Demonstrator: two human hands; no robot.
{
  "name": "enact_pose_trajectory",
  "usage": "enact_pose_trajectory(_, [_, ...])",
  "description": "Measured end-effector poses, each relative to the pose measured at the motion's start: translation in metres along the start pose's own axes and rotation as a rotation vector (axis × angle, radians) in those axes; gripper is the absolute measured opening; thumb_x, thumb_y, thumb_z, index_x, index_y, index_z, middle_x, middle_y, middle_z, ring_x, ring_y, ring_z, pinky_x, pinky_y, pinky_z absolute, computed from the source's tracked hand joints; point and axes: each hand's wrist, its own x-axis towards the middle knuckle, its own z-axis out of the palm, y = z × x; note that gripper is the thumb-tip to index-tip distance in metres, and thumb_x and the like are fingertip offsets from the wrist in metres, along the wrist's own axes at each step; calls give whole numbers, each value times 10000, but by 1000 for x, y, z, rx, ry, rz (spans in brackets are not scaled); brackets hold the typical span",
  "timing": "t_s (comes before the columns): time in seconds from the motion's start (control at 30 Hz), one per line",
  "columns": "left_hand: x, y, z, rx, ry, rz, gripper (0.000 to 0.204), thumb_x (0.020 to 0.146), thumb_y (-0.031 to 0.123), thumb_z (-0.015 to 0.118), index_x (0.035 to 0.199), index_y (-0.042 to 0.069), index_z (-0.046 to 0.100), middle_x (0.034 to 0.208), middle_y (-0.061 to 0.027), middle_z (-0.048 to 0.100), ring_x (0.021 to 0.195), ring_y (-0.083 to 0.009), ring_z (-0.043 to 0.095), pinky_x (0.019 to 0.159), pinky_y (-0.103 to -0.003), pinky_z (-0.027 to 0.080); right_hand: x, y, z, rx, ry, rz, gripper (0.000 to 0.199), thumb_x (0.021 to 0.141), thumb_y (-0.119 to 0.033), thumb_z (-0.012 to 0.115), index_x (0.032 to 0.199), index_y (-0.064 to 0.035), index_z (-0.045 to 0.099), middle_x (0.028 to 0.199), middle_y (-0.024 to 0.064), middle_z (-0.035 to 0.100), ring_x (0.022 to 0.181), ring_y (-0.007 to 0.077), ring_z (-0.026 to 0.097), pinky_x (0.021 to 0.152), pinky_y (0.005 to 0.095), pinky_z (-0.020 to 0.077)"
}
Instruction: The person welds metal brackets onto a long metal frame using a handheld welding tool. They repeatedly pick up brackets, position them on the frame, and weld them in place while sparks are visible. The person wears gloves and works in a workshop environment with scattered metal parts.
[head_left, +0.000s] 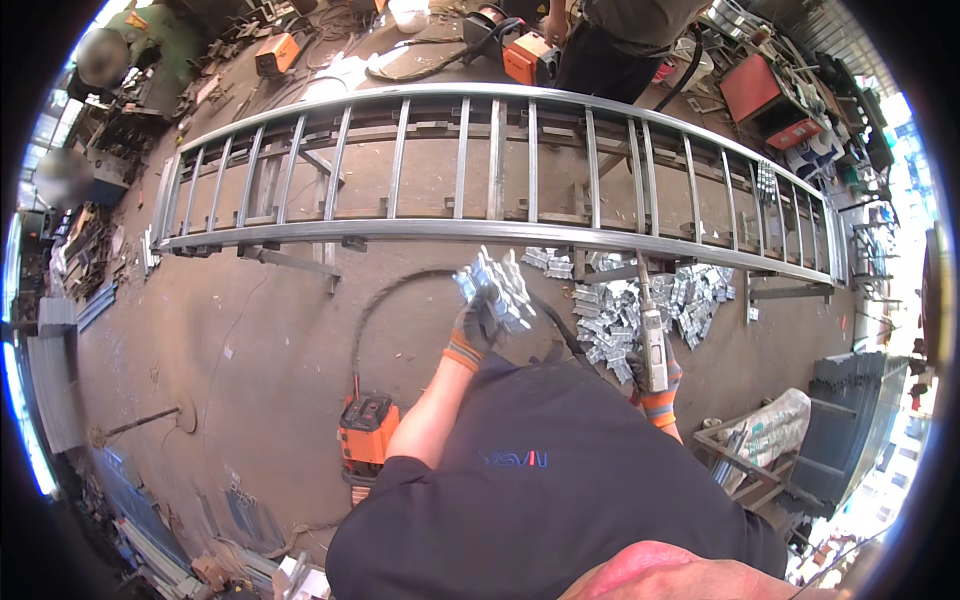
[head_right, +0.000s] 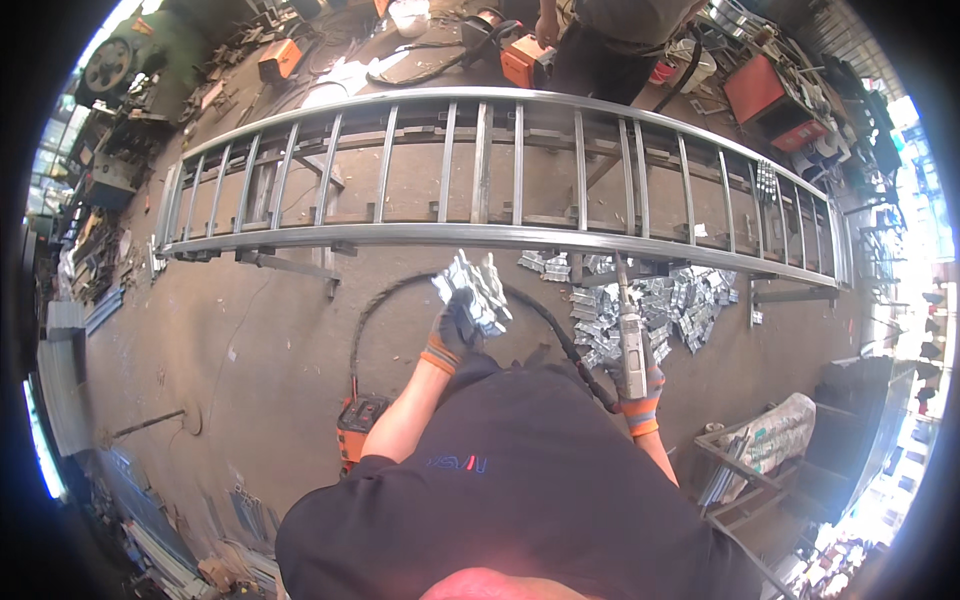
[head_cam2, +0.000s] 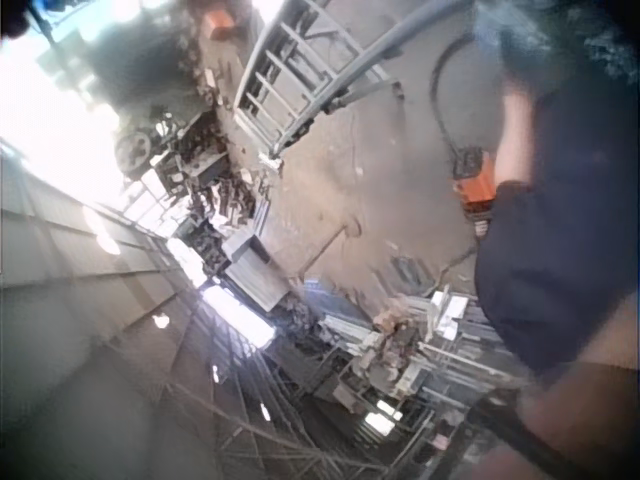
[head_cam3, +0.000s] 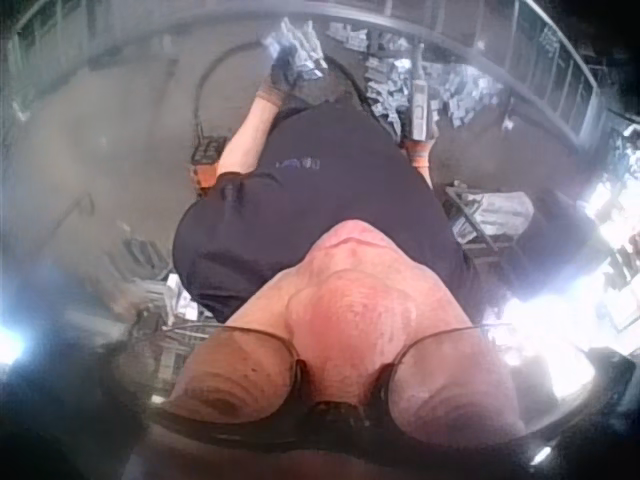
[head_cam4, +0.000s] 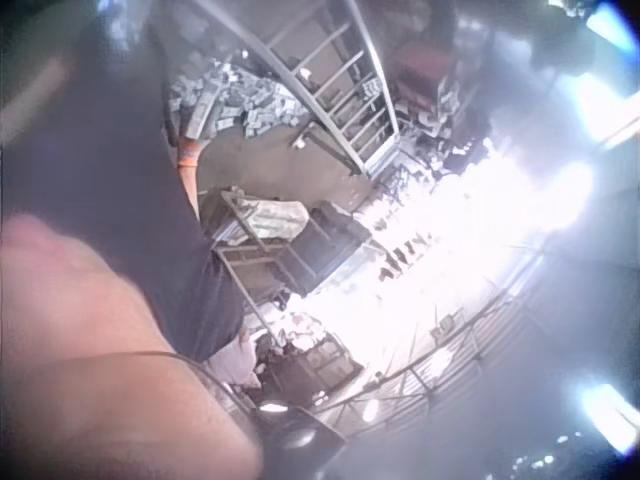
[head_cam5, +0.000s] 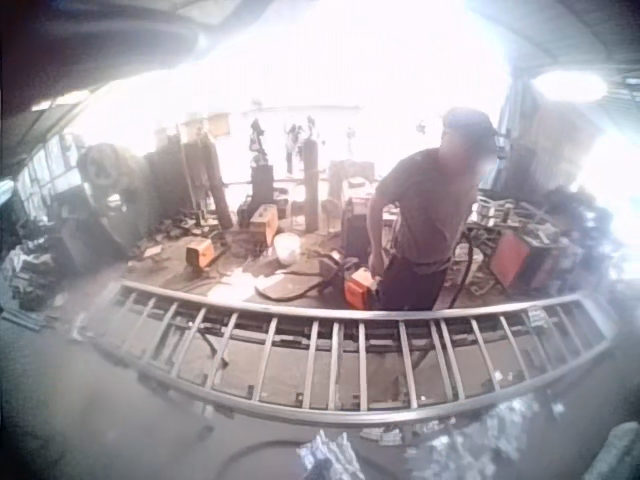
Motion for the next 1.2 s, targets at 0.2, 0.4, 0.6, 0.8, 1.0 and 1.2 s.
enact_pose_trajectory(0.2, [100,112,88,-73,-177,28,192,1039,183,732,1225,135,722,1069,-24,772,955,-192,751,817,-353,639,-10,-75,54,195,26,214,407,946,-88,793,1324,8,676,928,44,723,754,143,671,672,290,556])
enact_pose_trajectory(0.4, [264,196,136,222,55,393,512,877,110,903,1308,153,629,1176,-77,729,1074,-292,732,892,-435,649,-35,-99,81,458,173,439,469,946,-90,789,1385,-2,652,967,61,751,780,136,692,688,318,579])
enact_pose_trajectory(0.6, [368,306,142,162,55,302,427,893,-42,823,1260,129,688,1049,-107,761,845,-338,763,774,-538,667,4,-84,108,363,141,463,548,891,-75,842,1401,-18,650,972,62,775,786,129,706,707,337,588])
enact_pose_trajectory(0.8, [366,319,138,207,209,281,412,946,35,817,1324,122,678,1202,-114,763,1052,-330,753,879,-525,635,68,-86,136,446,27,445,547,887,-122,875,1380,-17,664,981,133,770,786,225,722,737,377,578])
enact_pose_trajectory(1.0, [322,330,116,162,141,366,428,982,191,818,1369,130,646,1263,-102,736,1133,-318,724,913,-522,630,113,-79,134,203,-86,176,629,893,-180,895,1430,1,621,1109,191,760,921,338,741,818,426,586])
enact_pose_trajectory(1.2, [239,449,53,263,123,600,349,990,140,790,1318,97,677,1205,-87,753,1076,-262,737,873,-434,616,134,-126,157,222,64,162,571,895,-131,873,1408,-15,654,1010,94,771,777,191,695,696,346,565])
